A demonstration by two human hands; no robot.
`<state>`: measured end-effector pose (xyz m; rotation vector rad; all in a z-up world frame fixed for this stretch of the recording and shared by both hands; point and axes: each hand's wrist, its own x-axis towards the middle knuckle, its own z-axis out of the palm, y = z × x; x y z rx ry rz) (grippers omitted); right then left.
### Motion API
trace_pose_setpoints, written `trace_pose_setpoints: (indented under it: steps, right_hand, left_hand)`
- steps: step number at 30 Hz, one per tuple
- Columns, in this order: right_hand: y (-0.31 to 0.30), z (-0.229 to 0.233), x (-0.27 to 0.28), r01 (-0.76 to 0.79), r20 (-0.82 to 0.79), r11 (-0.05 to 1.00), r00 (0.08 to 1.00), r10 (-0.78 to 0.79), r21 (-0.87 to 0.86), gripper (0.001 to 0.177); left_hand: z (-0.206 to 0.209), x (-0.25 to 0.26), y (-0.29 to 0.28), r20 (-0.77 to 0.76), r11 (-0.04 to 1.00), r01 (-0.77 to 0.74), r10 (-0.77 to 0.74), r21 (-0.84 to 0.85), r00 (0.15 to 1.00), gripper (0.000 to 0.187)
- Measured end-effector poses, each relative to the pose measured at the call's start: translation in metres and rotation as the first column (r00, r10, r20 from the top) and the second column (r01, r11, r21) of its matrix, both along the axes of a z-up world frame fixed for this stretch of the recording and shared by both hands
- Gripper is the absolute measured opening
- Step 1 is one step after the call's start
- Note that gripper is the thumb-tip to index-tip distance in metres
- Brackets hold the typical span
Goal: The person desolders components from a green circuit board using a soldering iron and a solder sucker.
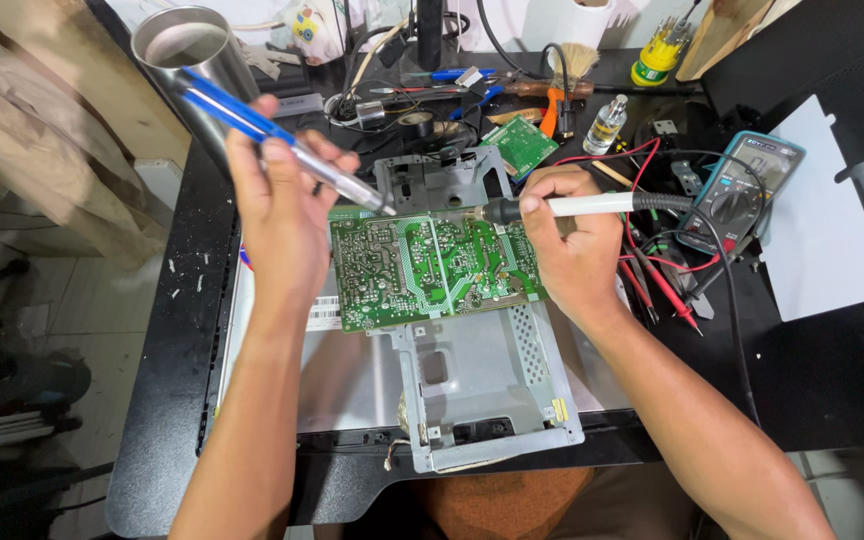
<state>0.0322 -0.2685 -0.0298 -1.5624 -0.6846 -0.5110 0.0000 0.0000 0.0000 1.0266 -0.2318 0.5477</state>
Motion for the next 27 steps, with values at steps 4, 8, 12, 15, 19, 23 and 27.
trace_pose_setpoints:
  steps: [4,8,12,15,19,23,27]
  right_hand:
    - [0.000,-0.001,0.000,0.030,0.049,0.997,0.998,-0.027,-0.064,0.013]
    - [0.003,-0.001,-0.001,0.022,0.073,0.997,0.997,-0.016,-0.076,0.012]
    - [0.006,-0.001,-0.001,0.011,0.066,0.999,0.998,-0.008,-0.051,0.011]
    - [0.007,0.000,-0.002,0.007,0.080,0.999,0.997,-0.002,-0.054,0.011]
    - [0.007,-0.002,-0.004,0.001,0.068,0.999,0.998,0.003,-0.050,0.011]
    - [0.004,-0.007,-0.003,0.012,0.085,0.997,0.996,-0.006,-0.076,0.010]
    - [0.000,-0.014,-0.002,0.041,0.103,0.991,0.994,-0.028,-0.128,0.014]
  left_hand:
    - [0.011,-0.009,0.016,-0.012,0.982,0.073,-0.076,-0.172,0.997,0.036]
    - [0.021,-0.020,0.030,0.034,0.919,0.195,-0.195,-0.342,0.980,0.049]
    - [0.030,-0.027,0.039,0.086,0.876,0.253,-0.239,-0.411,0.967,0.078]
    - [0.033,-0.030,0.043,0.106,0.876,0.276,-0.255,-0.395,0.961,0.078]
    - [0.037,-0.034,0.054,0.131,0.914,0.209,-0.174,-0.348,0.976,0.075]
    - [0.036,-0.038,0.086,0.100,0.953,0.007,0.025,-0.304,0.995,0.061]
    - [0.021,-0.039,0.126,0.105,0.955,-0.244,0.264,-0.171,0.959,0.041]
